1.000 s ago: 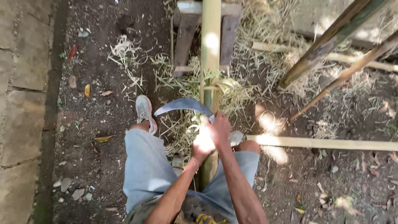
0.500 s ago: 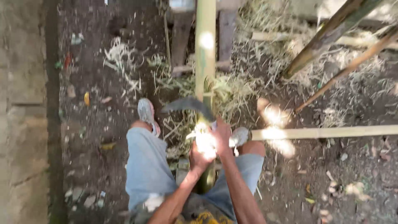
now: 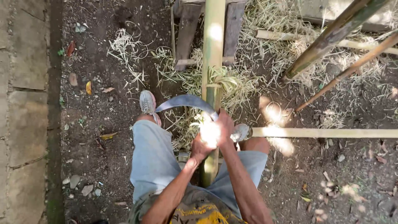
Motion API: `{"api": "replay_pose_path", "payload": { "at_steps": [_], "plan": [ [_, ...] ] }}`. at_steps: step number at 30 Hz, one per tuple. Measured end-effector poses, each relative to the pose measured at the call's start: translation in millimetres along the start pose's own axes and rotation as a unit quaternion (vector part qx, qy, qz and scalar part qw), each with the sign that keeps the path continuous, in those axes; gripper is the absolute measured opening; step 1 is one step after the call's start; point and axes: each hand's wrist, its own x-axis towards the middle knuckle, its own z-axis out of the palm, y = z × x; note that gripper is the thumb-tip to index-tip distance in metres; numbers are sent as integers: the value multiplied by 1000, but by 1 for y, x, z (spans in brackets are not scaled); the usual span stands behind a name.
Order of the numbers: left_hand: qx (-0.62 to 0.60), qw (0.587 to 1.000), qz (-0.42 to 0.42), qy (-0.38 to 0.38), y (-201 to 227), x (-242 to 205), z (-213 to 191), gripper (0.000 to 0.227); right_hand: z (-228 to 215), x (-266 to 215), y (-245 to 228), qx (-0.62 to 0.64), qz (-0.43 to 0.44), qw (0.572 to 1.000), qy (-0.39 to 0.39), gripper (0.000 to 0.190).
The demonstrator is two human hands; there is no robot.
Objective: Shaving or peeling the outer layer of a bamboo pole with a curved knife.
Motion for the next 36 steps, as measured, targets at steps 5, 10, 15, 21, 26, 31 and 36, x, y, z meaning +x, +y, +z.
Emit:
{"api": "replay_pose_path", "payload": {
  "at_steps": [5, 10, 15, 21, 26, 31, 36],
  "plan": [
    [32, 997, -60, 24, -26, 11, 10, 71, 6, 13, 54, -38, -157, 982, 94, 46],
    [59, 979, 94, 168, 21, 70, -29, 79, -59, -18, 46, 193, -30, 971, 138, 29],
    [88, 981, 133, 108, 87, 171, -28, 68, -72, -33, 69, 388, 97, 895, 196, 21],
    [198, 962, 185, -14, 71, 226, 4, 32, -74, -41, 70, 462, 95, 854, 217, 29],
    [142, 959, 169, 179, -75, 166, 20, 15, -46, -19, 122, 400, 54, 893, 200, 21],
    [88, 960, 159, 214, -78, 88, -37, 20, -57, 43, 59, 237, -93, 947, 195, 20],
    [73, 960, 41, 268, -20, 115, -120, 23, -63, 88, 19, -82, -144, 978, 129, 28]
  ]
}}
